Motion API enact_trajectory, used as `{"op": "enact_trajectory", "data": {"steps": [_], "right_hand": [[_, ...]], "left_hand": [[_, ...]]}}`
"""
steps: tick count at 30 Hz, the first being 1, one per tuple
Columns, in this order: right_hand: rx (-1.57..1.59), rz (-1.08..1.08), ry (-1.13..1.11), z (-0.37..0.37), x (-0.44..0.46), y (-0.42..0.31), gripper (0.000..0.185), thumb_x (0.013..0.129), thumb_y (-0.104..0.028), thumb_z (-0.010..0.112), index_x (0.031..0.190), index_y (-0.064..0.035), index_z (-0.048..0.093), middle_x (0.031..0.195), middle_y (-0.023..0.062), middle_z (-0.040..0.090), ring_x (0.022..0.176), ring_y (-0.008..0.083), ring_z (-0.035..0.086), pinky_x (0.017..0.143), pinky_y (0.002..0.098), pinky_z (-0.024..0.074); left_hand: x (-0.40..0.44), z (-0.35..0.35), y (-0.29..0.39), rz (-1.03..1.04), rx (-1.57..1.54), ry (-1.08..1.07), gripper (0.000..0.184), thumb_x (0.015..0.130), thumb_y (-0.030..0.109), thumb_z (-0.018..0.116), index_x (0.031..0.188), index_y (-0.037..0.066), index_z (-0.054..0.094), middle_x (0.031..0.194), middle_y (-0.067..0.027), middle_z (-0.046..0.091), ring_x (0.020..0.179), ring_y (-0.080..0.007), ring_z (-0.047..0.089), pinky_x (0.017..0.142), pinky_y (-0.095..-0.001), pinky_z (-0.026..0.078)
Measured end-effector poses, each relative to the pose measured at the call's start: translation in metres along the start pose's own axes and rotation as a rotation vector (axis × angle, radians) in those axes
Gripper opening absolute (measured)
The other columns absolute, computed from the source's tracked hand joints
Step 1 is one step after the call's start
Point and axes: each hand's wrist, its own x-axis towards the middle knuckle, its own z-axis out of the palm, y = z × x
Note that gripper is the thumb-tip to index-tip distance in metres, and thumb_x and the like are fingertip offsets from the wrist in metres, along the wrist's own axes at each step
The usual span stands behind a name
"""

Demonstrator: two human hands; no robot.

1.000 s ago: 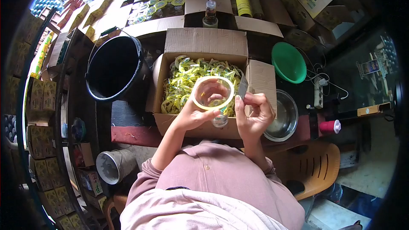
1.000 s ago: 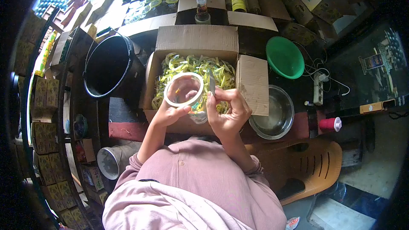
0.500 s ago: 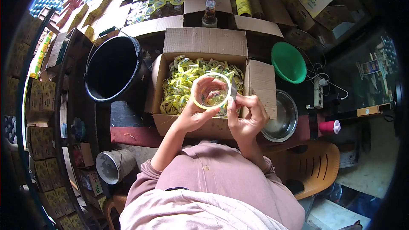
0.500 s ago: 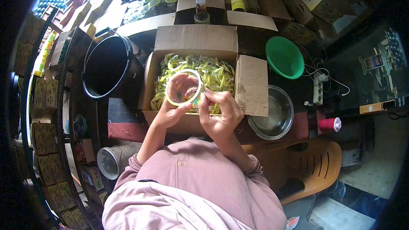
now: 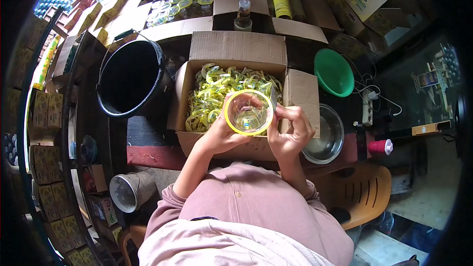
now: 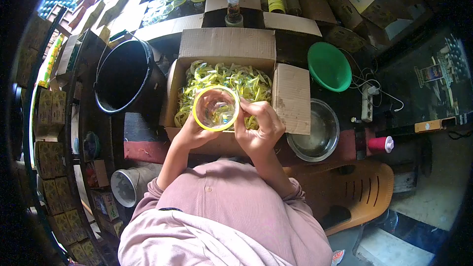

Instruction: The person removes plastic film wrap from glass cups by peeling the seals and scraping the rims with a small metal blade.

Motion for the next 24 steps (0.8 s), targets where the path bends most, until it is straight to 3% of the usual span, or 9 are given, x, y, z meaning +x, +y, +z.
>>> {"op": "enact_trajectory", "data": {"steps": [6,12,18,24], "right_hand": [[0.057,0.025,0.038,-0.0005,-0.0041,0.0051,0.016,0.067,0.010,0.062,0.080,0.0023,0.056,0.071,0.0060,0.055,0.061,0.0104,0.055,0.056,0.0202,0.0437],[0.073,0.015,-0.007,-0.0032,-0.0075,0.0004,0.016,0.067,0.008,0.063,0.079,0.0019,0.056,0.070,0.0062,0.054,0.061,0.0109,0.054,0.056,0.0213,0.0443],[-0.044,0.001,0.034,0.0005,-0.0058,-0.0023,0.017,0.063,0.004,0.065,0.077,-0.0031,0.059,0.068,0.0086,0.060,0.060,0.0192,0.060,0.056,0.0268,0.0471],[-0.068,-0.089,0.005,-0.0010,0.0008,0.0000,0.016,0.063,0.007,0.063,0.077,-0.0007,0.058,0.069,0.0085,0.059,0.059,0.0157,0.057,0.054,0.0243,0.0445]], "left_hand": [[0.0008,0.0004,-0.0044,0.019,-0.082,0.027,0.067,0.068,0.003,0.064,0.124,0.003,0.028,0.113,-0.0116,0.044,0.110,-0.0208,0.044,0.095,-0.0333,0.034],[0.0023,0.0020,-0.0053,0.021,-0.169,0.054,0.064,0.070,0.001,0.063,0.124,0.003,0.028,0.113,-0.0117,0.044,0.108,-0.0204,0.045,0.094,-0.0334,0.035],[0.0027,0.0009,-0.0011,0.007,-0.077,0.037,0.061,0.070,0.003,0.063,0.122,0.002,0.029,0.110,-0.0115,0.045,0.106,-0.0196,0.046,0.093,-0.0318,0.035],[0.0016,-0.0033,0.0000,-0.009,-0.032,-0.014,0.059,0.069,0.005,0.062,0.119,0.001,0.032,0.107,-0.0106,0.046,0.102,-0.0187,0.047,0.091,-0.0311,0.036]]}}
